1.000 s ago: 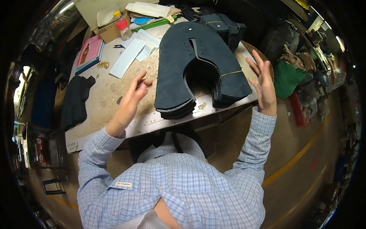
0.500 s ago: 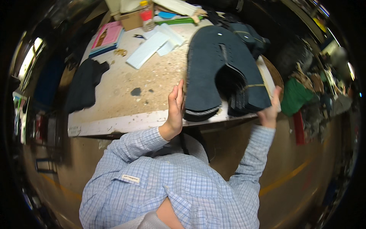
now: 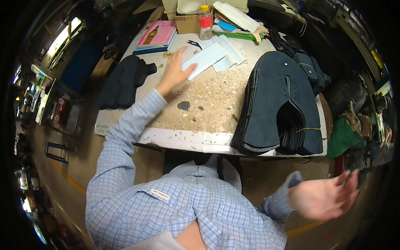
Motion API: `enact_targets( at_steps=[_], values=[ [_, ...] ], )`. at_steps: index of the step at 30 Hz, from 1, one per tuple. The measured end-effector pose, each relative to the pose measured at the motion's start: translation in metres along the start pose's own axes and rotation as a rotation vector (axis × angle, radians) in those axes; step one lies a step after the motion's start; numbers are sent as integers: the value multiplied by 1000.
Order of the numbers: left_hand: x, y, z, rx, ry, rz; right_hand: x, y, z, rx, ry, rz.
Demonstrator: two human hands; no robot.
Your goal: The person handles black shoe parts, writes on small white labels with a pen, and sticks the labels onto the parts. They then stack the labeled parts and move them to a basket.
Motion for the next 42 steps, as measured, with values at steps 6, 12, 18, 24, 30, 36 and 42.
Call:
enact_targets(
  at_steps=[6, 12, 18, 24, 30, 36, 42],
  values=[
    [-32, -17, -102, 362, -39, -442, -168, 107, -52, -437, -775, -1145],
    [8, -76, -105, -47, 203, -494, -241, 190, -4, -470, -398, -1162],
    [-21, -168, -73, -311, -226, -741, -244, 220, 3, -456, -345, -1232],
    [-100, -199, -8, -427, -460, -781, -248, 215, 8, -558, -288, -1203],
    [-104, -201, 19, -444, -550, -878, -247, 219, 11, -571, -279, -1217],
    [-24, -190, 22, -575, -297, -548, -245, 217, 7, -546, -301, -1225],
    [128, -175, -72, -56, 384, -122, -243, 216, 2, -514, -308, -1247]
  ],
)
Point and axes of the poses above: each hand's wrist, its own y-axis away from the middle knuckle, its own x-axis out of the back of the hand, z = x × y, the point moved 5 cm from there along -y, towards the middle knuckle, and after that the axes turned 12 degrees about -z, right-handed, at the moved point
